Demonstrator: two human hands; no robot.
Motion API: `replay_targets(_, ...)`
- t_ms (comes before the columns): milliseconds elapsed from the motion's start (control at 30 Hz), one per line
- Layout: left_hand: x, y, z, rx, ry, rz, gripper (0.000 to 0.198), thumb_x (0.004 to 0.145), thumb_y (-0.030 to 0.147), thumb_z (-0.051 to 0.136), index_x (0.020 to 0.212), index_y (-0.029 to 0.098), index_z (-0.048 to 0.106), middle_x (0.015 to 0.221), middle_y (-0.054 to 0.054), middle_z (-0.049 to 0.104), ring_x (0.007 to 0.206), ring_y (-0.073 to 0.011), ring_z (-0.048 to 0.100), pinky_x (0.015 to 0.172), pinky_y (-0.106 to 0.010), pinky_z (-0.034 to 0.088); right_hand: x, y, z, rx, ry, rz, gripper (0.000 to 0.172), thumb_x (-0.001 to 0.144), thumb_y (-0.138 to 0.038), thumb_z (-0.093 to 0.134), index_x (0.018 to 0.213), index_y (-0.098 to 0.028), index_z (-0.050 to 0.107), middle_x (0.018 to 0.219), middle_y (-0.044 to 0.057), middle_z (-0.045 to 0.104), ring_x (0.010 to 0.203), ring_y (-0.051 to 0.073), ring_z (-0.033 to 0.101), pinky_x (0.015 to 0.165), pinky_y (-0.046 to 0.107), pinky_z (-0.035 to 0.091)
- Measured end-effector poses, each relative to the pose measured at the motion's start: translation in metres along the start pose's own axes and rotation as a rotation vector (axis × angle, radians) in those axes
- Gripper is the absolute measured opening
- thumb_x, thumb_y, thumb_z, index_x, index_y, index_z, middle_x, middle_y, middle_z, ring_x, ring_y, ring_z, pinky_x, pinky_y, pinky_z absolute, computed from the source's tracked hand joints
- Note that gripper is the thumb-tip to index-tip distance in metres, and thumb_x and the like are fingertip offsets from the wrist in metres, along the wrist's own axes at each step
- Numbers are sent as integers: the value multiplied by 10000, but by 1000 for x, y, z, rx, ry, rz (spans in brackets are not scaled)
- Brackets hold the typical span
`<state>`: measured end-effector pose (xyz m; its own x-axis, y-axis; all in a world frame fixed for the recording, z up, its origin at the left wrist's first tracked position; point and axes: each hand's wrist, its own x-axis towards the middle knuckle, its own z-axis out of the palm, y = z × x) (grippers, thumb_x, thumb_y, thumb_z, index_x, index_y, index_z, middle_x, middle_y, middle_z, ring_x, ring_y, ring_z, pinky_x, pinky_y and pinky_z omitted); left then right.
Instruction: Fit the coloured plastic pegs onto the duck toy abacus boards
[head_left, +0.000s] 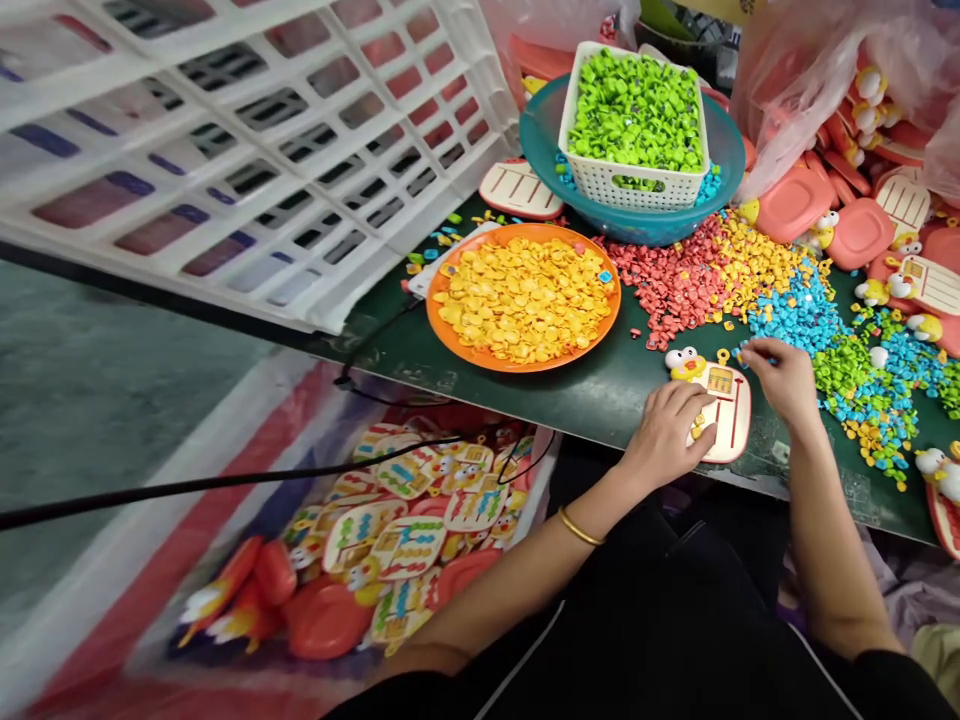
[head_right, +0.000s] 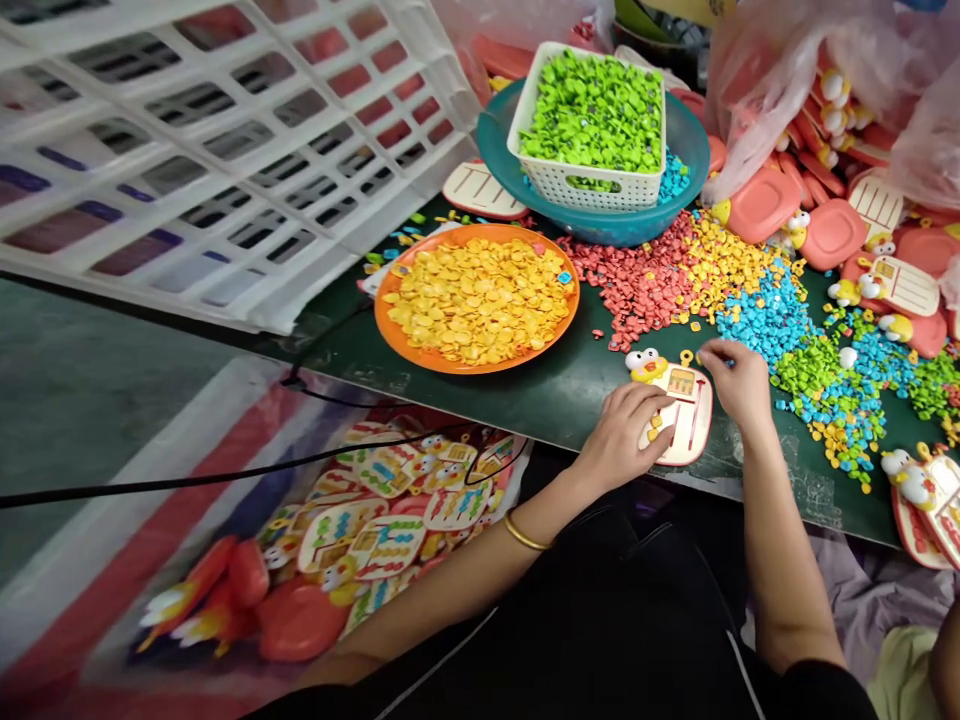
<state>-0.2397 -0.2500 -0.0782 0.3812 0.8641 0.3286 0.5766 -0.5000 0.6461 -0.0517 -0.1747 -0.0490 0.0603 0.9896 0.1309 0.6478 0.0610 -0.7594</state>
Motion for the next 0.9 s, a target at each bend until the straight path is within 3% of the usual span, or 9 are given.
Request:
replay_targets(100, 0, 0, 2, 1, 19, -6, 280, 904, 306, 584, 1155, 184, 602, 1216, -102, 610, 1171, -273, 516, 1018, -430, 415, -35, 11, -3, -11, 79, 6, 224, 859, -344, 587, 848, -196, 755, 872, 64, 688, 813, 199, 635, 776, 350, 514)
replay_targets(200, 1, 0, 4, 33, 27, -45, 289, 885, 321, 594, 1132, 172, 579, 1186, -115, 599, 1143, -284, 513, 992, -444, 422, -58, 13, 6, -102, 152, -99, 237, 898, -295, 543, 874, -205, 760, 894, 72, 630, 838, 196, 616, 787, 351, 521)
replay_targets(333, 2, 0, 5, 80, 29, -61, 237, 887, 371, 574, 1020, 175, 559, 1093, -121, 586, 1078, -293, 512, 936, -449, 443, -73, 5, 14, -101, 54, -190, 253, 932, -256, 504, 927, -216, 754, 919, 75, 637, 882, 196, 631, 807, 334, 529)
replay_targets(433, 2, 0, 6, 109, 31, -63, 221, 890, 377, 565, 983, 176, 556, 1056, -121, 580, 1055, -297, 510, 912, -446, 447, -61, -1, 15, -87, -17, -212, 241, 934, -267, 511, 972, -229, 745, 941, 69, 675, 880, 196, 641, 813, 328, 525)
replay_targets(500, 2, 1, 6, 117, 27, -69, 231, 885, 379, 578, 989, 172, 570, 1071, -125, 588, 1060, -300, 511, 915, -446, 439, -39, -2, 16, -153, 24, -179, 236, 915, -274, 534, 1019, -214, 738, 964, 85, 692, 870, 212, 636, 816, 349, 514)
replay_targets(567, 2, 3, 5, 124, 20, -53, 263, 894, 374, 580, 1062, 172, 594, 1157, -130, 596, 1111, -303, 508, 948, -458, 416, -13, -2, 16, -276, 67, -121, 229, 885, -249, 553, 989, -187, 747, 946, 111, 699, 872, 236, 624, 827, 375, 497)
replay_targets(667, 2, 5, 2, 139, -16, 5, 338, 937, 344, 533, 1251, 225, 579, 1330, -98, 578, 1226, -300, 481, 1024, -493, 347, 10, 0, 9, -361, -2, -75, 193, 840, -196, 569, 844, -177, 761, 865, 112, 711, 861, 247, 620, 834, 383, 479)
replay_targets(767, 3, 6, 0, 105, -50, 15, 365, 950, 326, 506, 1299, 236, 566, 1354, -78, 589, 1244, -285, 487, 1046, -480, 333, 1, 3, -2, -189, -22, -29, 175, 835, -252, 605, 870, -187, 763, 892, 82, 730, 799, 215, 630, 803, 358, 493)
replay_targets(900, 3, 5, 2, 64, 7, -37, 332, 904, 349, 552, 1180, 172, 602, 1243, -119, 621, 1168, -284, 526, 1021, -448, 377, -37, 10, -4, -31, 42, -8, 224, 866, -329, 583, 902, -202, 765, 910, 70, 702, 823, 201, 634, 785, 343, 518)
